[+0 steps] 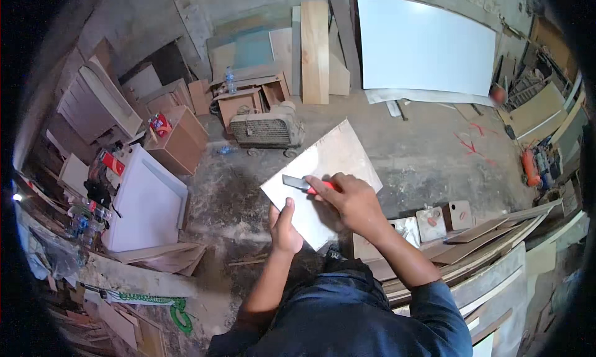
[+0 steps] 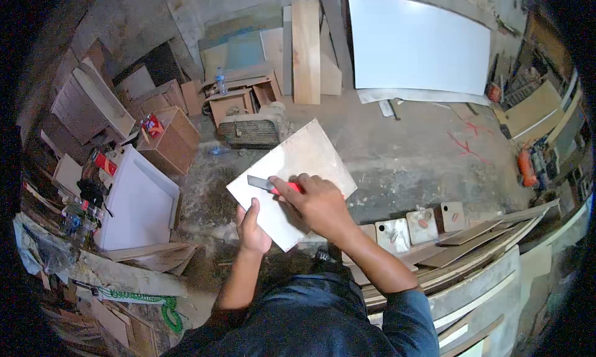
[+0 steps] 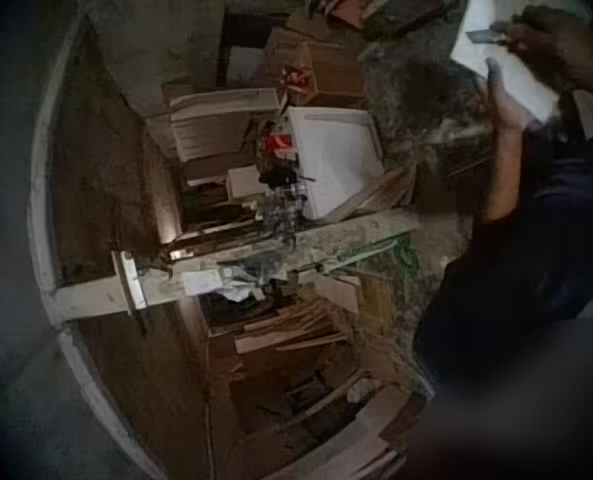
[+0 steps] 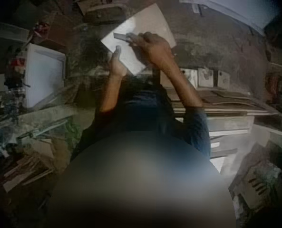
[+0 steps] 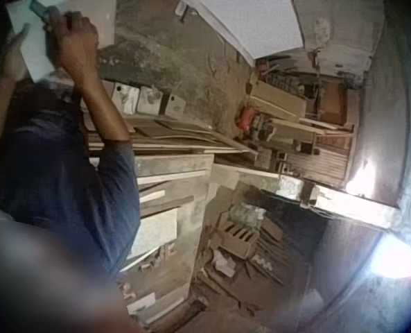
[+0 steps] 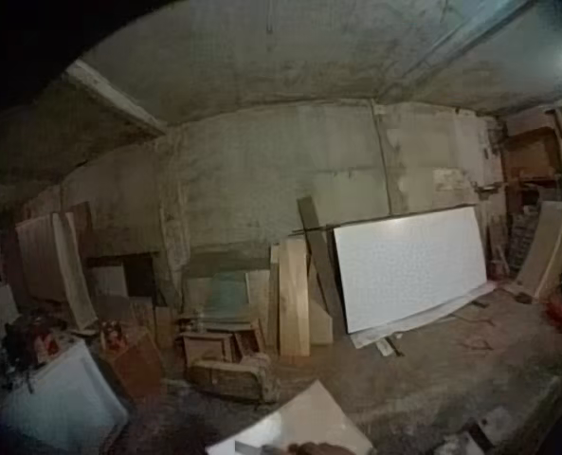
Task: Trim or scrape the edges of a plywood board using a utility knife.
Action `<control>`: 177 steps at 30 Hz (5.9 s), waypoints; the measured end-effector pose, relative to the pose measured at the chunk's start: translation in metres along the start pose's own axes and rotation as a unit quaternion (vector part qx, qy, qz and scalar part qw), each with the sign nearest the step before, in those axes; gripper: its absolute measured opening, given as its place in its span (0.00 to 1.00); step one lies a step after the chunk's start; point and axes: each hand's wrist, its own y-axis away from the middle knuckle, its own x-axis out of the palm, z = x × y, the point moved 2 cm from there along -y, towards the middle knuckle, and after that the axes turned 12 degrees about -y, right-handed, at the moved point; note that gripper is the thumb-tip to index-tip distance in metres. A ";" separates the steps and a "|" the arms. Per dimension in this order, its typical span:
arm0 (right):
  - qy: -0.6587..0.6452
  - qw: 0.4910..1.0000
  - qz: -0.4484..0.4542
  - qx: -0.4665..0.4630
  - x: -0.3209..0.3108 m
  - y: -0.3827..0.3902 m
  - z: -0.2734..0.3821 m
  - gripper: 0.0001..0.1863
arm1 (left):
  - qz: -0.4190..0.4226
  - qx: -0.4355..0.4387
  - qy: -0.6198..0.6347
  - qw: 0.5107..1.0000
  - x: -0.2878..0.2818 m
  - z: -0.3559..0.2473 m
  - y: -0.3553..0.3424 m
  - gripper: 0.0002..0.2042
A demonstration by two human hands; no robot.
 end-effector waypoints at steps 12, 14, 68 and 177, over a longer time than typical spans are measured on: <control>-0.036 0.997 -0.043 0.062 0.005 -0.002 0.006 0.23 | -0.004 0.035 -0.043 0.998 0.000 0.008 0.000 0.23; -0.035 0.996 -0.040 0.065 0.004 -0.001 0.005 0.23 | 0.004 0.039 -0.044 0.998 -0.005 0.011 0.000 0.23; 0.002 0.994 -0.033 0.100 -0.010 0.002 -0.019 0.20 | -0.032 0.031 -0.039 0.998 -0.003 0.000 0.011 0.25; -0.610 0.610 -0.389 0.323 0.028 0.075 -0.115 0.22 | 0.239 0.026 0.284 0.928 0.013 -0.087 -0.021 0.70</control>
